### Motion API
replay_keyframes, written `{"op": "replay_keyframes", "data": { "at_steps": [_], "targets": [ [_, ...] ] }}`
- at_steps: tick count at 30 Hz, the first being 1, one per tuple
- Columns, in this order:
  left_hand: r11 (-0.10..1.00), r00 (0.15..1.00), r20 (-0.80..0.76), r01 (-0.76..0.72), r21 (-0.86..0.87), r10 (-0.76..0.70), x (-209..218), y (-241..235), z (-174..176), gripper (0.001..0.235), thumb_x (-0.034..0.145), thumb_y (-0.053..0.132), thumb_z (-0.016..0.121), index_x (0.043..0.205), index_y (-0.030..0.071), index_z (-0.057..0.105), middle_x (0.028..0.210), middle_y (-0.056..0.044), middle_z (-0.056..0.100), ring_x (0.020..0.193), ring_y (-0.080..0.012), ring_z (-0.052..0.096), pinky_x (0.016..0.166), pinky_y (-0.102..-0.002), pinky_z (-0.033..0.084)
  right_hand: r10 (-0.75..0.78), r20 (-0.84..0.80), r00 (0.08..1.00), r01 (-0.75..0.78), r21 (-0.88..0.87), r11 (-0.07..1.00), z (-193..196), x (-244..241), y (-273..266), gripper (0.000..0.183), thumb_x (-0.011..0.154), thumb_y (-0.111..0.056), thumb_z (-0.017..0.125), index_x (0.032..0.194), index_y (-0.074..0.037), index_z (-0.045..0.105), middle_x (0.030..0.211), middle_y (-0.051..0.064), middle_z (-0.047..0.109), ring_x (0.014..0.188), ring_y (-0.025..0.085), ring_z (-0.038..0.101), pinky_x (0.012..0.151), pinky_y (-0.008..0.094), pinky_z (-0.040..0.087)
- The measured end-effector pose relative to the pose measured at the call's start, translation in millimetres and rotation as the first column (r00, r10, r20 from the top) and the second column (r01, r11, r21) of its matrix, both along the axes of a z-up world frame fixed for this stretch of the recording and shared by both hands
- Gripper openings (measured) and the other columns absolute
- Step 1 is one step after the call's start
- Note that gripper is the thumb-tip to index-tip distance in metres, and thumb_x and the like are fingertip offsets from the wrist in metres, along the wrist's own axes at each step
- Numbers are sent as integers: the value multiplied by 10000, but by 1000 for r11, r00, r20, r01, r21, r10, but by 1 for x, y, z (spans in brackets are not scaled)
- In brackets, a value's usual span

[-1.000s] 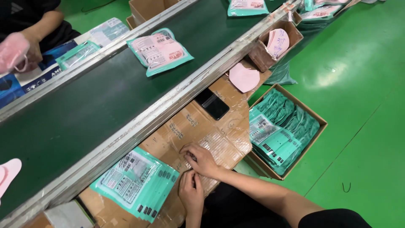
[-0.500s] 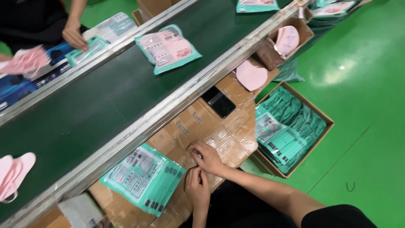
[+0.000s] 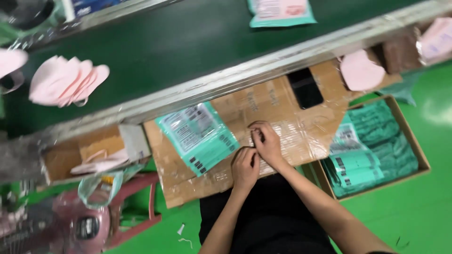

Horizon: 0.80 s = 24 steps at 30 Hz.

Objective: Packing stacks of pink face masks into plastic bags at a conveyor belt workstation.

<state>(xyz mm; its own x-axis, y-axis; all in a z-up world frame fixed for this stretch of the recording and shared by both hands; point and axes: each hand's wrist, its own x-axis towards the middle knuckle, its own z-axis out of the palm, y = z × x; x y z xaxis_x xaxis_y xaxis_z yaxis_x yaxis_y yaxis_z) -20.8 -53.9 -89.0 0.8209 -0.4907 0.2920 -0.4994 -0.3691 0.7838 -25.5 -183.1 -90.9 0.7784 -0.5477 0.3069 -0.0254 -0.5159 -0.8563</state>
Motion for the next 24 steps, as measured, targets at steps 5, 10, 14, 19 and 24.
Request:
{"op": "replay_keyframes", "data": {
  "at_steps": [5,10,14,19,24],
  "targets": [
    [999,999,2,-47,-24,47,-2,3,7,76,893,57,677,963,44,651,945,-125,669,922,-344,656,794,-439,524,48,-13,999,-48,12,999,-2,-1,1,123,953,-6,647,1063,-52,678,1037,96,686,776,197,658,679,291,520],
    [998,999,-6,-44,-41,44,-3,5,11,55,917,64,685,948,46,644,927,-120,660,911,-339,656,786,-435,528,54,-34,998,-55,-34,998,-4,-2,1,137,955,0,647,1073,-51,696,991,92,666,775,189,651,666,290,510],
    [997,1000,11,-11,-71,12,-2,4,12,56,908,57,670,950,43,636,936,-125,655,910,-343,649,787,-438,527,57,-20,998,-57,-28,998,-4,-1,0,124,956,7,639,1063,-37,682,1013,92,670,769,186,638,673,291,513],
    [999,1000,12,-19,-49,20,-1,4,12,56,907,64,666,950,45,635,938,-128,654,909,-345,648,782,-441,527,57,-7,998,-58,-28,998,-6,0,-1,132,947,9,634,1062,-34,681,1028,92,670,796,182,647,682,291,522],
    [1000,1000,5,10,-14,-10,-1,4,14,46,910,55,646,950,42,628,939,-132,642,922,-345,638,799,-445,518,77,-8,997,-77,-48,996,-7,-1,-3,138,954,4,627,1078,-35,673,1070,91,672,829,178,660,712,280,528]
  ]
}}
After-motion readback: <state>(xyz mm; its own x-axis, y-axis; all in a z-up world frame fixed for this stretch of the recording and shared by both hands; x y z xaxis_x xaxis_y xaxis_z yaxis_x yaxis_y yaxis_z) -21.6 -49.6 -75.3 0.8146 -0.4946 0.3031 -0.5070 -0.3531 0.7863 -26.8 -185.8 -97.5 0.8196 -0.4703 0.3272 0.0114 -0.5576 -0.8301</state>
